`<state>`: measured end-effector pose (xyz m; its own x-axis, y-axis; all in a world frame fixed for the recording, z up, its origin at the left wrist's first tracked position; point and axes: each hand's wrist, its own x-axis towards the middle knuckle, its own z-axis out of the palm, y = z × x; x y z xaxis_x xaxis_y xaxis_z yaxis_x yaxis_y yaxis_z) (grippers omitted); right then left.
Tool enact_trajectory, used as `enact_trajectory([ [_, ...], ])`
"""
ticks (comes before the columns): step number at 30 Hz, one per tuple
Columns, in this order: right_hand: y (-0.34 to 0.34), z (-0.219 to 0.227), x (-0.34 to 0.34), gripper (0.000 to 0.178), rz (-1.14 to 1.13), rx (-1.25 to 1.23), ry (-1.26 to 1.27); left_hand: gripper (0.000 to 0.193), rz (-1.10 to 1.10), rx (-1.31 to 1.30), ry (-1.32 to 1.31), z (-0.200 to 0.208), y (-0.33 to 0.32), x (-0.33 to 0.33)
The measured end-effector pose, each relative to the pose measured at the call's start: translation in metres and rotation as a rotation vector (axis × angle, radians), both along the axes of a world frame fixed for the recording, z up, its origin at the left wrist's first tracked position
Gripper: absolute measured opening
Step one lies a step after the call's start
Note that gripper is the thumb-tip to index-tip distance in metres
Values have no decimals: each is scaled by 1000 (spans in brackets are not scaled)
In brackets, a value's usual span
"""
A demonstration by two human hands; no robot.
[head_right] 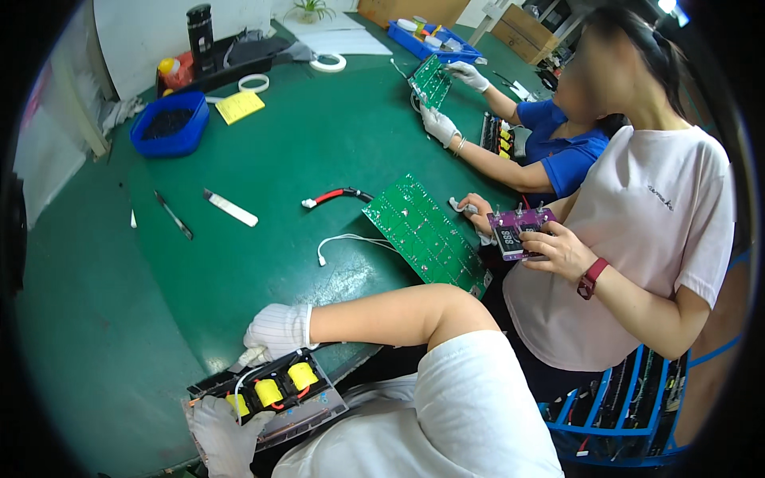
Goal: The person holds and inspects a power supply unit with yellow capacitors, repeatedly turning it over to examine the wiring and components. They use a small tool to adjust or check connections on the board. The person then hands the unit to a coworker for further processing.
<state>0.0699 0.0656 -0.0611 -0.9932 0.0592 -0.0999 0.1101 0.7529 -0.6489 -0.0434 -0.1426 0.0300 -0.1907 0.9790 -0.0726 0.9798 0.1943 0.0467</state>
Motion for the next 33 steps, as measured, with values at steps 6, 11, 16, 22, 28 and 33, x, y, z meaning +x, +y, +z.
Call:
enact_trajectory([
  [6,-3,-5,0,40,-27,-6,32,58,5,36,-45,-5,-5,-2],
  [11,1,5,2,42,-40,-45,-27,59,149,-93,-16,-13,-5,5],
  [16,11,18,19,49,-56,-121,-107,60,148,-37,19,-12,-6,8],
  [22,17,21,36,49,-59,-138,-106,59,121,89,12,-17,-11,8],
  [28,21,15,32,42,-27,-130,-144,60,118,75,5,-15,-7,8],
  [33,30,21,42,41,-12,-157,-147,59,166,-74,-36,0,1,6],
])
